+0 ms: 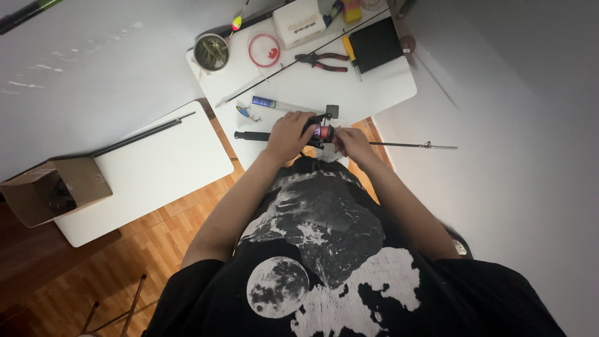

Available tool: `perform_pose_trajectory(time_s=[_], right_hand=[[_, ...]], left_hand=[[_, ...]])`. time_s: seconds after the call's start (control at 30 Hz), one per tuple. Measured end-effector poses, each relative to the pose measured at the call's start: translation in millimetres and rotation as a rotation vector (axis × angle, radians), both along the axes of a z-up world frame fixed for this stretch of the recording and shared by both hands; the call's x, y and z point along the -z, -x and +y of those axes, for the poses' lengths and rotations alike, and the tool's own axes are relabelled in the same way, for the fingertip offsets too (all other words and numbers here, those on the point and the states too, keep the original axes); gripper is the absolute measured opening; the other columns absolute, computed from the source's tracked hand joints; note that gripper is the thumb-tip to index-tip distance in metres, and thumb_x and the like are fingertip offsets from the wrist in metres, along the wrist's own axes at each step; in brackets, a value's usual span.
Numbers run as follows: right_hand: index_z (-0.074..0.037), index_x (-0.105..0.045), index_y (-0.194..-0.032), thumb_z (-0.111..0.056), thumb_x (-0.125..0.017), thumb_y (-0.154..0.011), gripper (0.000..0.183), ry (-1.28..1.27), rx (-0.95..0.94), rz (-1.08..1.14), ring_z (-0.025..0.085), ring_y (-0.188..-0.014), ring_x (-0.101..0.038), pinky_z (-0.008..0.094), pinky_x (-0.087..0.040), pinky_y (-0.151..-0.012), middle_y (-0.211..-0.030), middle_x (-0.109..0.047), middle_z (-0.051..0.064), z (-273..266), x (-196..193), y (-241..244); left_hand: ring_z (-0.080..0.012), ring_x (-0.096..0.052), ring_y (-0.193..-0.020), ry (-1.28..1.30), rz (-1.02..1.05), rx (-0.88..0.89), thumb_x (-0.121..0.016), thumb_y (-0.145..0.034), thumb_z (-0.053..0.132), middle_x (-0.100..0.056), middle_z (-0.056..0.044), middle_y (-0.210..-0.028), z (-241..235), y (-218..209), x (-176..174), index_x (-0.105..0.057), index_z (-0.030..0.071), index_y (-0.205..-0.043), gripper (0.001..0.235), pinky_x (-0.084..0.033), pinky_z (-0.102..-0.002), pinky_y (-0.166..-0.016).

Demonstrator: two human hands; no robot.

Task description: The person assembles a fishing reel by inserting a clear plastic tube into the spool and rotating it to secure the fit. They then manipulate the handle and other components of the reel while it rests on a white table.

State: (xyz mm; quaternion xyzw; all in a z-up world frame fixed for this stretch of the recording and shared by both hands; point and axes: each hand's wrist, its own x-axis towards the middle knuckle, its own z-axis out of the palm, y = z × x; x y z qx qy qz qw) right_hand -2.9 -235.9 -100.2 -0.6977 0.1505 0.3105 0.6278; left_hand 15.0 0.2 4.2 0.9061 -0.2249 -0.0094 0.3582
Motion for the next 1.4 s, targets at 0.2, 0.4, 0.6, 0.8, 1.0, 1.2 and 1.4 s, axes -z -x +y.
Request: perform_pose_trajectory(time_s=[0.2, 0.4, 0.6, 0.8, 1.0, 1.2, 1.4], right_hand=[[-0.003, -0.062, -0.106, -0.025, -0.058, -0.104, 0.022, 0.168, -0.030, -0.327, 0.007, -0.067, -0.060, 0.026, -0.047, -0.057, -0.076, -0.066, 0.002, 4.5, -32.1, 7.1], [-0.006, -0.057, -0.129, -0.022, -0.061, -0.103, 0.032, 0.100, -0.007, -0.372, 0.010, -0.070, -0.057, 0.028, -0.047, -0.061, -0.091, -0.060, 0.005, 4.6, -34.7, 16.8], [-0.007, -0.057, -0.132, -0.019, -0.060, -0.102, 0.033, 0.164, -0.031, -0.373, 0.010, -0.071, -0.060, 0.027, -0.049, -0.065, -0.092, -0.065, 0.004, -4.5, -25.2, 24.1], [-0.005, -0.058, -0.129, -0.017, -0.061, -0.100, 0.032, 0.072, 0.011, -0.390, 0.009, -0.072, -0.058, 0.028, -0.048, -0.064, -0.093, -0.067, 0.004, -15.8, -8.9, 37.0], [-0.007, -0.059, -0.129, -0.021, -0.062, -0.101, 0.032, 0.113, -0.035, -0.386, 0.010, -0.068, -0.056, 0.027, -0.048, -0.063, -0.092, -0.065, 0.004, -16.2, -16.8, 59.5], [-0.008, -0.059, -0.133, -0.026, -0.058, -0.105, 0.034, -0.056, -0.010, -0.362, 0.007, -0.076, -0.058, 0.025, -0.049, -0.071, -0.095, -0.069, 0.002, -24.4, -4.1, 76.8], [-0.007, -0.059, -0.134, -0.025, -0.062, -0.103, 0.036, 0.063, -0.028, -0.399, 0.011, -0.078, -0.057, 0.029, -0.049, -0.072, -0.094, -0.065, 0.004, -11.3, 1.8, 75.7]], left_hand=[[-0.0367, -0.062, -0.101, -0.007, 0.026, -0.001, -0.057, -0.103, 0.030, -0.069, -0.014, -0.109, 0.8, 1.6, -2.2, -0.064, 0.006, -0.126, 0.033, -0.050, -0.047, -0.088], [-0.0356, -0.060, -0.113, -0.058, 0.009, -0.025, -0.056, -0.105, 0.030, -0.068, -0.014, -0.118, 1.0, 5.0, 6.9, -0.061, 0.007, -0.133, 0.038, -0.047, -0.048, -0.095], [-0.0377, -0.059, -0.119, -0.029, -0.044, -0.163, -0.056, -0.105, 0.026, -0.066, -0.019, -0.124, 29.8, 0.1, 6.8, -0.061, 0.005, -0.135, 0.037, -0.044, -0.050, -0.100], [-0.0347, -0.062, -0.111, -0.323, 0.079, -0.279, -0.065, -0.103, 0.020, -0.068, -0.013, -0.118, 73.9, -36.9, 40.9, -0.066, 0.008, -0.127, 0.027, -0.048, -0.050, -0.095], [-0.0345, -0.059, -0.112, -0.530, -0.030, -0.118, -0.074, -0.078, 0.015, -0.067, -0.010, -0.113, 88.0, -67.7, 112.6, -0.071, 0.015, -0.120, 0.042, -0.044, -0.049, -0.093], [-0.0322, -0.059, -0.113, -0.898, 0.020, -0.080, -0.071, -0.093, 0.021, -0.067, -0.010, -0.114, 78.0, -73.7, 146.2, -0.070, 0.013, -0.113, 0.021, -0.043, -0.049, -0.099], [-0.0299, -0.064, -0.104, -0.911, 0.010, -0.042, -0.070, -0.094, 0.024, -0.069, -0.008, -0.105, 72.6, -76.2, 110.2, -0.071, 0.012, -0.111, 0.021, -0.044, -0.048, -0.097]])
